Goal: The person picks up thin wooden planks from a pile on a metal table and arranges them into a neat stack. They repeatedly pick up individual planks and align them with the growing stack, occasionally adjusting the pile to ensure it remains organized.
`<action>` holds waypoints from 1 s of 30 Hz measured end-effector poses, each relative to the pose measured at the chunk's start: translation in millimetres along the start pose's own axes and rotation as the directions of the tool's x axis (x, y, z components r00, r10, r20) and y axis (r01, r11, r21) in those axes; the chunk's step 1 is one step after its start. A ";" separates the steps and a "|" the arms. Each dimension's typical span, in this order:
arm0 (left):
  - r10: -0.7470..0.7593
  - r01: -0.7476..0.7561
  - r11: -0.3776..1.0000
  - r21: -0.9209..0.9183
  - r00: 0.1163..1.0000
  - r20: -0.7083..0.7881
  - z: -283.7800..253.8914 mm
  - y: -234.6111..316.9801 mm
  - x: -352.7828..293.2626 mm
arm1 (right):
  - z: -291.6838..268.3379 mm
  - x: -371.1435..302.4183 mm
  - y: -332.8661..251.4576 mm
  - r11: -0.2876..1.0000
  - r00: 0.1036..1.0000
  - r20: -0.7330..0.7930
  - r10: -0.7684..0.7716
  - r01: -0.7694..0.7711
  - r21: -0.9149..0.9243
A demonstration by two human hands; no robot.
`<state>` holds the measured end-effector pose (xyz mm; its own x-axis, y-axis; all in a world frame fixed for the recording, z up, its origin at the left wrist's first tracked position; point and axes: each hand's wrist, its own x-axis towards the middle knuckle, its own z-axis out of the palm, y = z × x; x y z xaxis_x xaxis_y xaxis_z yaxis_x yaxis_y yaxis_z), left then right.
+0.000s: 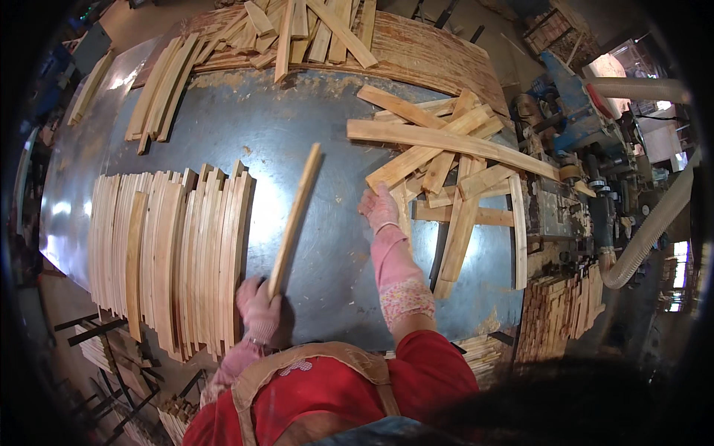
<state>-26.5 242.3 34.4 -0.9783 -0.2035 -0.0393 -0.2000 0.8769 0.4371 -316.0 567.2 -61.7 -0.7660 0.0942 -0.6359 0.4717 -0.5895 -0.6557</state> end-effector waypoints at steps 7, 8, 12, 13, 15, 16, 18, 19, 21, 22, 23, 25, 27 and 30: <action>-0.189 0.188 0.927 0.326 0.982 -0.029 -25.7 -67.4 -67.1 | -8.3 -122.3 98.9 0.925 0.935 0.335 0.114 0.023 -0.379; -0.218 0.208 0.976 0.066 0.941 0.258 -31.1 -39.4 -31.8 | -21.0 -148.8 109.8 0.842 0.900 0.385 0.206 0.038 -0.539; -0.106 0.425 0.739 -0.523 0.839 0.533 52.3 12.8 14.7 | -4.5 -224.0 105.5 0.110 0.342 0.631 0.696 0.818 -0.565; -0.133 0.510 0.735 -0.447 0.754 0.643 62.2 16.8 18.6 | 1.4 -242.3 83.0 0.126 0.288 0.632 0.719 0.840 -0.527; -0.167 0.638 0.718 -0.278 0.546 0.821 70.8 27.1 23.9 | 19.9 -262.4 47.4 0.271 0.343 0.697 0.629 0.744 -0.611; -0.213 0.650 0.716 -0.253 0.549 0.808 62.9 37.8 25.8 | 38.4 -261.7 32.0 0.120 0.459 0.801 0.385 0.836 -0.536; -0.291 0.668 0.716 -0.201 0.548 0.784 42.2 63.8 22.1 | 65.8 -234.2 18.0 -0.281 0.538 0.842 -0.037 0.803 -0.525; -0.278 0.582 0.781 -0.227 0.650 0.707 43.0 66.4 18.7 | 74.5 -211.0 21.1 -0.478 0.538 0.823 -0.181 0.683 -0.552; -0.275 0.558 0.776 -0.295 0.719 0.638 25.9 78.2 13.8 | 75.4 -161.5 47.6 -0.411 0.683 0.708 -0.177 0.603 -0.684; -0.282 0.548 0.771 -0.325 0.751 0.598 17.0 80.7 9.6 | 82.8 -154.1 51.8 -0.366 0.708 0.673 -0.215 0.580 -0.727; -0.296 0.494 0.821 -0.286 0.797 0.526 11.0 80.6 5.6 | 89.2 -149.0 52.9 -0.319 0.732 0.633 -0.252 0.555 -0.769; -0.370 0.517 0.832 -0.200 0.788 0.493 -11.0 75.5 -5.6 | 88.2 -146.7 54.0 0.128 0.810 0.539 -0.229 0.574 -0.809; -0.382 0.523 0.826 -0.209 0.793 0.475 -22.6 60.5 -17.2 | 77.0 -138.6 41.9 0.792 0.858 0.509 -0.068 0.357 -0.496; -0.448 0.565 0.757 -0.328 0.815 0.368 -47.9 23.7 -49.2 | 54.5 -143.5 52.4 0.991 0.858 0.503 0.104 -0.048 -0.123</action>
<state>19.5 252.3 89.7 -0.7274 -0.3990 -0.5584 -0.6861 0.4067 0.6032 -205.1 479.1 17.4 -0.8281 -0.3837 -0.4087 0.5578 -0.4901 -0.6698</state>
